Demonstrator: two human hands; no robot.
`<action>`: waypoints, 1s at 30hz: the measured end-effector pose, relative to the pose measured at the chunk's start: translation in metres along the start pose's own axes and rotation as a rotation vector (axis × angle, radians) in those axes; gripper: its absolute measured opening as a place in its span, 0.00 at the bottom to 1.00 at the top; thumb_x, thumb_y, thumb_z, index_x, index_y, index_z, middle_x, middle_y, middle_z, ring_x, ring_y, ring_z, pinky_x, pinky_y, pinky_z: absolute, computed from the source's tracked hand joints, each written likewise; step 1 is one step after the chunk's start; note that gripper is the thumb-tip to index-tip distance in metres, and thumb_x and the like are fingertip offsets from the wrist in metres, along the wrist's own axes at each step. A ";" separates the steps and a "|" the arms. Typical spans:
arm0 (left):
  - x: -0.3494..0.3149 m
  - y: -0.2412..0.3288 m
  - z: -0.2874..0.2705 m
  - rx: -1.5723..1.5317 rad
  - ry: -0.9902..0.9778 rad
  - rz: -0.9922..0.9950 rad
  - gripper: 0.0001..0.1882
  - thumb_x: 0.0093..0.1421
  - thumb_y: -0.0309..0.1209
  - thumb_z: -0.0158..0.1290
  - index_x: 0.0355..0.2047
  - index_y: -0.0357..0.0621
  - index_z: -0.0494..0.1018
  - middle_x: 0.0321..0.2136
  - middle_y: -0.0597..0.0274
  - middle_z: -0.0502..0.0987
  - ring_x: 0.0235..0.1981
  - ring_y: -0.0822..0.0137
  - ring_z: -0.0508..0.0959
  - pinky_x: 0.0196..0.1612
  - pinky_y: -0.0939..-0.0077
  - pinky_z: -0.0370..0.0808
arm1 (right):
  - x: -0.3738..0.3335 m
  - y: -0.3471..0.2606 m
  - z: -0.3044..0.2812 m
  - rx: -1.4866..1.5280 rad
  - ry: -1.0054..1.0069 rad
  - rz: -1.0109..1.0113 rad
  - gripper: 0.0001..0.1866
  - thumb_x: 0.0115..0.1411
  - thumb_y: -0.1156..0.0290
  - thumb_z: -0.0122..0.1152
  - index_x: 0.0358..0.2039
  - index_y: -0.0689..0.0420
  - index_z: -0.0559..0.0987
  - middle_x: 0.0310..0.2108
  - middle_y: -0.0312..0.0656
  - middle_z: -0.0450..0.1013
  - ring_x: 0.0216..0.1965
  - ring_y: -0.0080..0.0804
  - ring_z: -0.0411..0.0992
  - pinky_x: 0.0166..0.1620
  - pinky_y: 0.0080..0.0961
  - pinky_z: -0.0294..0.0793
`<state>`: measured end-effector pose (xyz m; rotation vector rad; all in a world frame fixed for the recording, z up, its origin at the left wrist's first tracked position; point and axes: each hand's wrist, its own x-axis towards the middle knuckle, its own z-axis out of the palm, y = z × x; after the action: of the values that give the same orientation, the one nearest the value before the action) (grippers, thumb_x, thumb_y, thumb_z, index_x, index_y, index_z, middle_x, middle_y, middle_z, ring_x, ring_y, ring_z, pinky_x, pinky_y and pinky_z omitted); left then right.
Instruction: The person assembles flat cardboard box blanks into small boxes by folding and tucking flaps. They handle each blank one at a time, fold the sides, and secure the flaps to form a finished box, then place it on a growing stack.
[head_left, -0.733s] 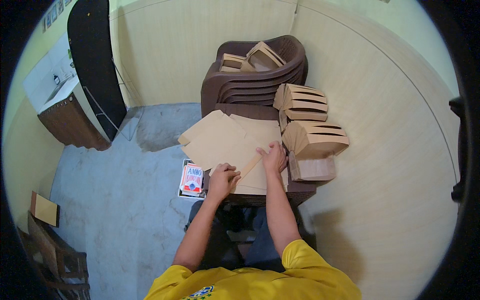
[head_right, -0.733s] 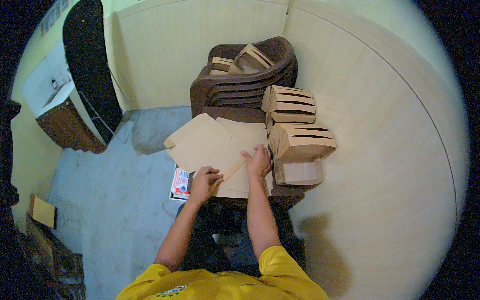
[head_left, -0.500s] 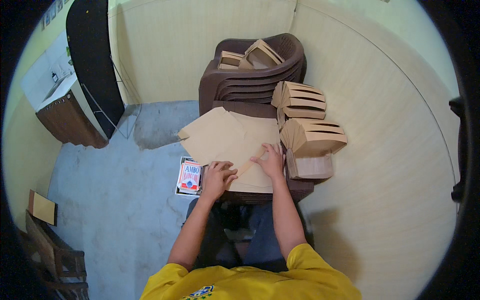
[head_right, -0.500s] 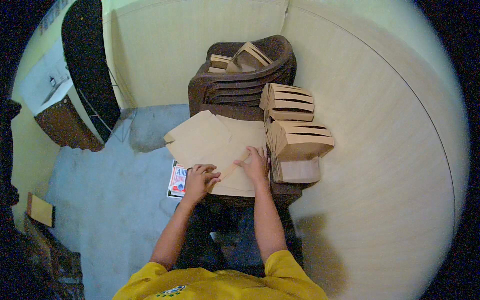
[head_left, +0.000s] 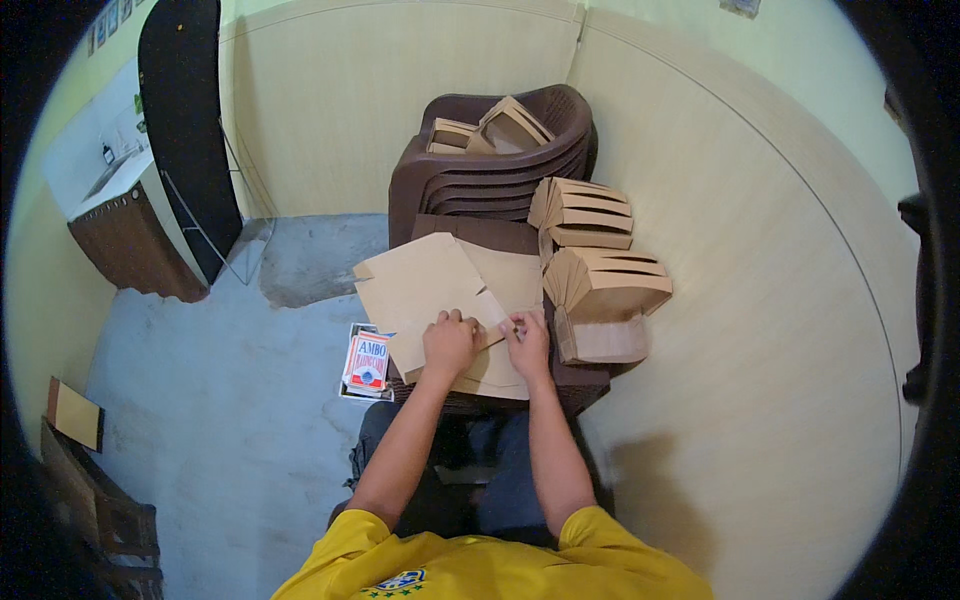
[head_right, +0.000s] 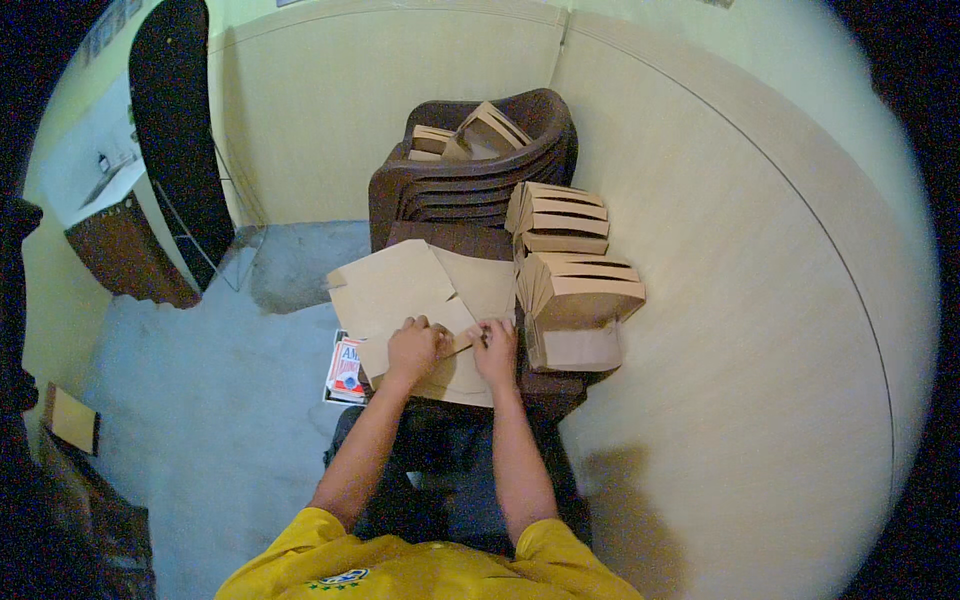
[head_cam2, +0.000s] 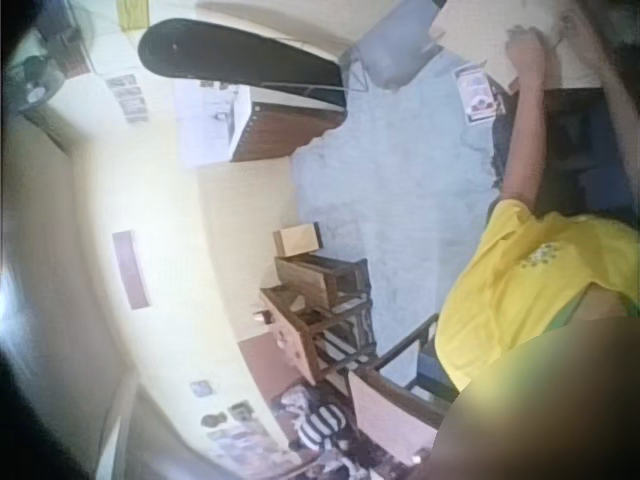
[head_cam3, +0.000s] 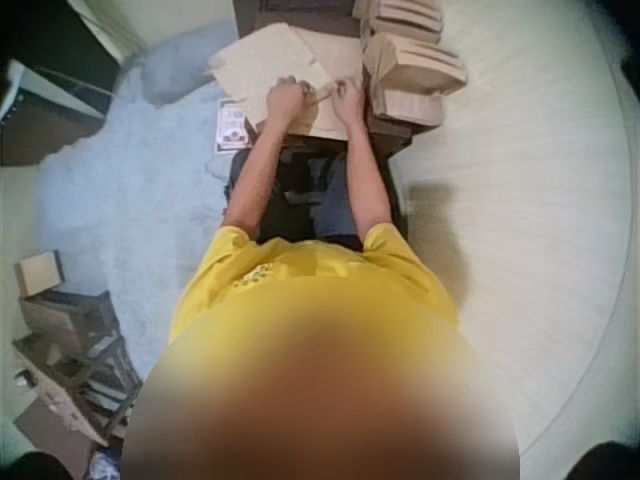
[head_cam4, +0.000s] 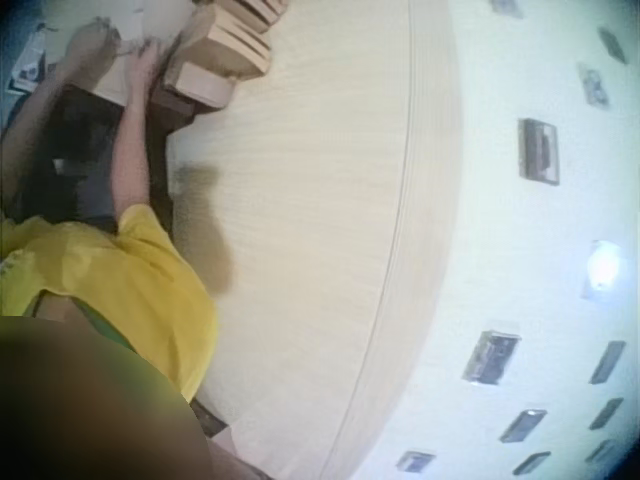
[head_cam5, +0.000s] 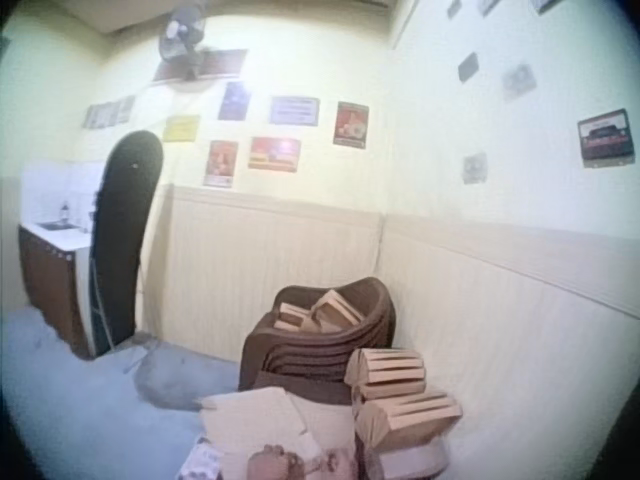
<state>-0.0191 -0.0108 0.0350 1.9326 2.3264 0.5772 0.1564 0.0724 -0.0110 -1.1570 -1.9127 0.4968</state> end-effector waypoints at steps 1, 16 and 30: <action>-0.003 0.005 0.005 -0.075 -0.030 0.027 0.12 0.63 0.43 0.64 0.43 0.56 0.89 0.50 0.55 0.83 0.57 0.49 0.79 0.54 0.42 0.78 | -0.010 -0.004 -0.005 0.062 -0.015 0.047 0.16 0.64 0.74 0.72 0.52 0.60 0.84 0.42 0.47 0.74 0.40 0.40 0.75 0.45 0.34 0.77; -0.035 0.016 0.019 -0.310 0.022 0.134 0.11 0.62 0.40 0.66 0.40 0.49 0.87 0.57 0.59 0.79 0.64 0.47 0.73 0.71 0.40 0.65 | -0.063 -0.036 -0.033 0.024 -0.021 0.246 0.26 0.56 0.72 0.75 0.57 0.59 0.82 0.34 0.48 0.84 0.33 0.37 0.82 0.42 0.36 0.82; -0.040 0.005 0.026 -0.395 0.198 0.266 0.16 0.63 0.39 0.65 0.49 0.51 0.83 0.51 0.59 0.80 0.55 0.49 0.75 0.61 0.54 0.74 | -0.118 -0.071 -0.036 -0.384 -0.068 -0.014 0.45 0.61 0.69 0.62 0.74 0.71 0.54 0.65 0.44 0.77 0.69 0.55 0.63 0.70 0.50 0.56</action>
<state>0.0016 -0.0421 0.0051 2.0705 1.8647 1.1971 0.1756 -0.0678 0.0056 -1.3804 -2.1336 0.1636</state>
